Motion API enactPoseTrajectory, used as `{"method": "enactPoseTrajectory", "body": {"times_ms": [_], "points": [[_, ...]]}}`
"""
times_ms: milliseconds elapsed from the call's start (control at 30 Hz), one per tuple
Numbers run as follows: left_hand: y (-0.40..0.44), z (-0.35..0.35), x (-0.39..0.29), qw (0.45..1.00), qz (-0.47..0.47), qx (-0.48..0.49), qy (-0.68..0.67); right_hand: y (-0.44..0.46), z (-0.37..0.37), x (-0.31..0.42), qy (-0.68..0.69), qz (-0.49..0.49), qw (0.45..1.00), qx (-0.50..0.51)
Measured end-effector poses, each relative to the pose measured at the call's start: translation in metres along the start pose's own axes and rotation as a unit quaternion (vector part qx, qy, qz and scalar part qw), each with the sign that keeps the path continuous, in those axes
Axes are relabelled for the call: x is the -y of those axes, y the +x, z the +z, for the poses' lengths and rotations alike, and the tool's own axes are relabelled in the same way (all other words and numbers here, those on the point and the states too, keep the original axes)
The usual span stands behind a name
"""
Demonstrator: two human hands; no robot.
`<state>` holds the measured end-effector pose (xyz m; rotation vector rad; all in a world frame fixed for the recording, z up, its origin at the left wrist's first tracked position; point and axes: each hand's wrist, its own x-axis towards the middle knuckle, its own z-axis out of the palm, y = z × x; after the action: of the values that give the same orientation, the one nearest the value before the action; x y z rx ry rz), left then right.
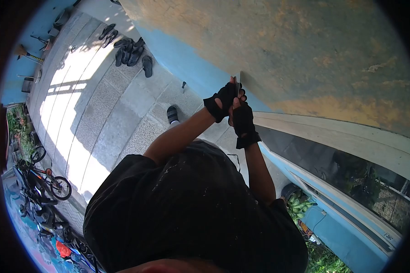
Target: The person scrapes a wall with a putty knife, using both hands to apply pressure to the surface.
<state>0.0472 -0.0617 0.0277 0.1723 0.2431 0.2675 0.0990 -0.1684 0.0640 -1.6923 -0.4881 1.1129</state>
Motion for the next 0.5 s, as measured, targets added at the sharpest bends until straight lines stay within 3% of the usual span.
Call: {"method": "enactPoseTrajectory", "body": {"times_ms": [33, 67, 167, 233, 300, 333, 367, 500], "points": [[0.002, -0.005, 0.005, 1.0, 0.007, 0.007, -0.014, 0.0, 0.002, -0.006, -0.098, -0.052, 0.992, -0.054], [0.004, -0.01, 0.009, 0.999, 0.016, 0.014, -0.025, -0.001, 0.0, -0.009, -0.102, -0.049, 0.992, -0.052], [-0.001, -0.002, 0.006, 0.999, 0.021, -0.011, 0.033, -0.013, 0.005, 0.018, -0.027, -0.028, 0.999, -0.015], [-0.006, 0.009, 0.001, 1.0, 0.025, -0.008, 0.0, -0.013, 0.007, 0.038, 0.073, -0.002, 0.997, 0.019], [-0.008, 0.013, -0.001, 0.999, 0.026, -0.002, -0.03, -0.008, 0.005, 0.039, 0.036, 0.02, 0.998, 0.041], [-0.008, 0.013, -0.001, 0.998, 0.049, 0.012, -0.036, -0.003, 0.008, 0.029, -0.128, -0.089, 0.987, -0.024], [-0.009, 0.013, -0.001, 0.996, 0.074, 0.025, -0.042, 0.001, 0.008, 0.02, -0.287, -0.195, 0.934, -0.086], [-0.001, -0.004, 0.012, 0.99, 0.017, 0.049, -0.13, -0.01, 0.006, 0.018, -0.362, -0.144, 0.918, -0.073]]}}
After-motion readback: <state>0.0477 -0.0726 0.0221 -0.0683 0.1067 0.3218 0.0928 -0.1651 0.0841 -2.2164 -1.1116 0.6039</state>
